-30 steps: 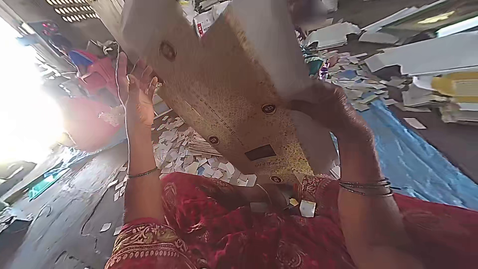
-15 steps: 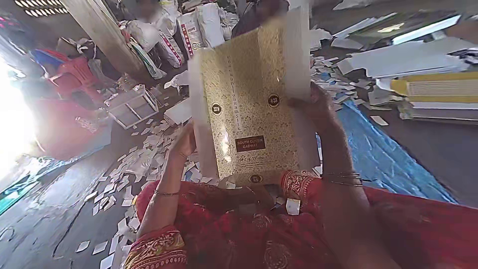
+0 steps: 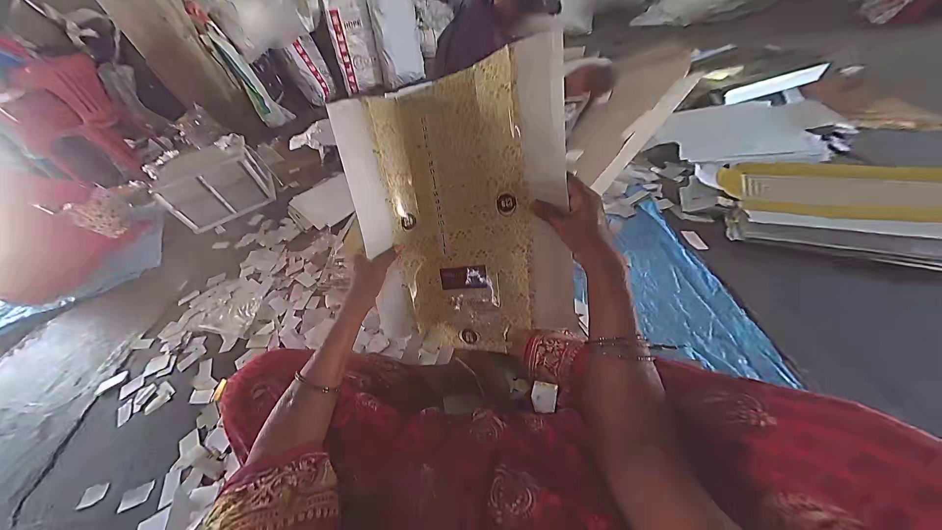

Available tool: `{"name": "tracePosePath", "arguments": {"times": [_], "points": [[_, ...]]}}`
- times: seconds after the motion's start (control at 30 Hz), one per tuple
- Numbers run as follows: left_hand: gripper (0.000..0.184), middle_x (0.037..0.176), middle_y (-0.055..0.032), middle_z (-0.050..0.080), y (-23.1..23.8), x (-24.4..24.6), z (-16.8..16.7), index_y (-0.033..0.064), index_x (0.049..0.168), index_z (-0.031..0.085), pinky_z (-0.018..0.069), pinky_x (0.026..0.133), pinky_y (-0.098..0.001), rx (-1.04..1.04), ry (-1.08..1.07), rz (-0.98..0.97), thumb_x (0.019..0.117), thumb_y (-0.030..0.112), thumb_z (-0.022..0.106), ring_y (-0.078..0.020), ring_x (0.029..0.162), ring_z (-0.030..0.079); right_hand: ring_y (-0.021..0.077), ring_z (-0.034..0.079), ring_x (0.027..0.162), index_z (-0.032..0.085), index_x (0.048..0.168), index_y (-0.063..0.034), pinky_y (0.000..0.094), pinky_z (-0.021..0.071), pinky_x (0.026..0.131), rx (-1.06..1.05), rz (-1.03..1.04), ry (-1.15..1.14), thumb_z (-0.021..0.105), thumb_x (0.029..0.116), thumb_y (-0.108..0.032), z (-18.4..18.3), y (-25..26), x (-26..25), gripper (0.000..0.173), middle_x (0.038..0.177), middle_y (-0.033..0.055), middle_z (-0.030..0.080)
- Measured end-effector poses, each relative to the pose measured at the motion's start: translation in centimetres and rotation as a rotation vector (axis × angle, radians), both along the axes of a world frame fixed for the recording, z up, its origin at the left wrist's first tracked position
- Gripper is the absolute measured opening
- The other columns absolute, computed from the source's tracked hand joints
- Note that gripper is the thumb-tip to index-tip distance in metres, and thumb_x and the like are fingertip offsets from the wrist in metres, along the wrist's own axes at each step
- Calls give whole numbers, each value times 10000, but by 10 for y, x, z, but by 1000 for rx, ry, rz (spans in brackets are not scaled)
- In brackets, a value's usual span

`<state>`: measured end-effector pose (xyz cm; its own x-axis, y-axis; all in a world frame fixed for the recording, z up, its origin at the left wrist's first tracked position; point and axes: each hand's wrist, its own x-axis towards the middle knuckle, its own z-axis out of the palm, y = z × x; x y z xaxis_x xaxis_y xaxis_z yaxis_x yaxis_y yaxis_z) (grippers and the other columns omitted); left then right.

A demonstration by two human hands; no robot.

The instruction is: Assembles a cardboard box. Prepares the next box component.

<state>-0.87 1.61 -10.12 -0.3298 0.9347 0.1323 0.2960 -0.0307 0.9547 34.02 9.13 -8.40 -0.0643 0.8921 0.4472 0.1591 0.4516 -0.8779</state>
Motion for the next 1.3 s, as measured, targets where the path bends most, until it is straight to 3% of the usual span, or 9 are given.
{"name": "tracePosePath", "arguments": {"times": [0.13,0.23,0.33,0.47,0.53,0.8,1.0,1.17,1.3], "points": [[406,1084,-74,688,-3,-8,-14,9,1297,532,597,859,-336,110,-216,-55,939,111,694,-123,951,689,116,690,1016,389,1505,-84,310,602,875,-58,189,100,656,954,-96,-8,6,10,613,1249,85,648],[430,1091,-37,704,-25,-16,-5,121,1348,569,588,812,-326,-87,-254,-70,979,314,678,-110,912,685,116,653,1087,387,1544,-122,316,580,913,-100,272,91,610,964,-91,-23,5,17,621,1364,74,601],[299,949,-73,700,-18,-18,6,11,1223,607,583,722,-297,-210,-286,-35,990,194,656,-118,792,676,123,682,937,407,1542,-257,352,586,809,-269,270,39,596,1011,-250,-40,6,13,564,1255,64,672],[193,876,-70,703,-17,-14,-5,-11,1139,621,579,674,-270,-261,-414,-4,1013,134,598,-109,740,679,124,625,1163,369,1548,-236,375,548,959,-268,352,384,285,1074,-551,-64,10,2,576,1374,1,607],[162,878,-66,654,-12,-18,-13,-9,1135,593,555,669,-252,-217,-534,-7,1028,107,555,-101,734,634,230,665,1157,308,1560,-203,445,577,945,-303,361,612,140,1048,-659,-55,3,-8,706,1381,76,608],[360,1035,-29,689,-2,1,-3,12,1323,516,596,784,-263,36,-307,58,1020,189,596,-61,880,687,191,696,996,388,1506,-155,412,603,846,-254,455,515,126,948,-809,-43,-3,-20,899,1282,70,657],[648,1308,-130,593,27,12,15,-6,1498,342,551,958,-303,240,-248,165,994,252,657,-113,1106,637,173,637,1096,393,1520,-172,407,542,931,-276,395,538,547,1030,-239,-45,0,-35,518,1327,86,610],[646,1343,-148,566,46,32,41,-30,1463,391,496,1036,-309,448,-69,111,937,198,689,-120,1188,590,170,673,991,446,1434,-47,382,574,903,-263,319,509,581,1020,-154,-56,-3,-40,449,1149,130,664],[785,1431,-114,523,52,59,61,26,1532,287,480,1090,-341,436,-75,2,933,288,720,-137,1288,550,136,678,947,478,1405,-141,374,590,826,-141,177,594,612,995,-157,-61,-1,-16,432,1132,42,682]]}}
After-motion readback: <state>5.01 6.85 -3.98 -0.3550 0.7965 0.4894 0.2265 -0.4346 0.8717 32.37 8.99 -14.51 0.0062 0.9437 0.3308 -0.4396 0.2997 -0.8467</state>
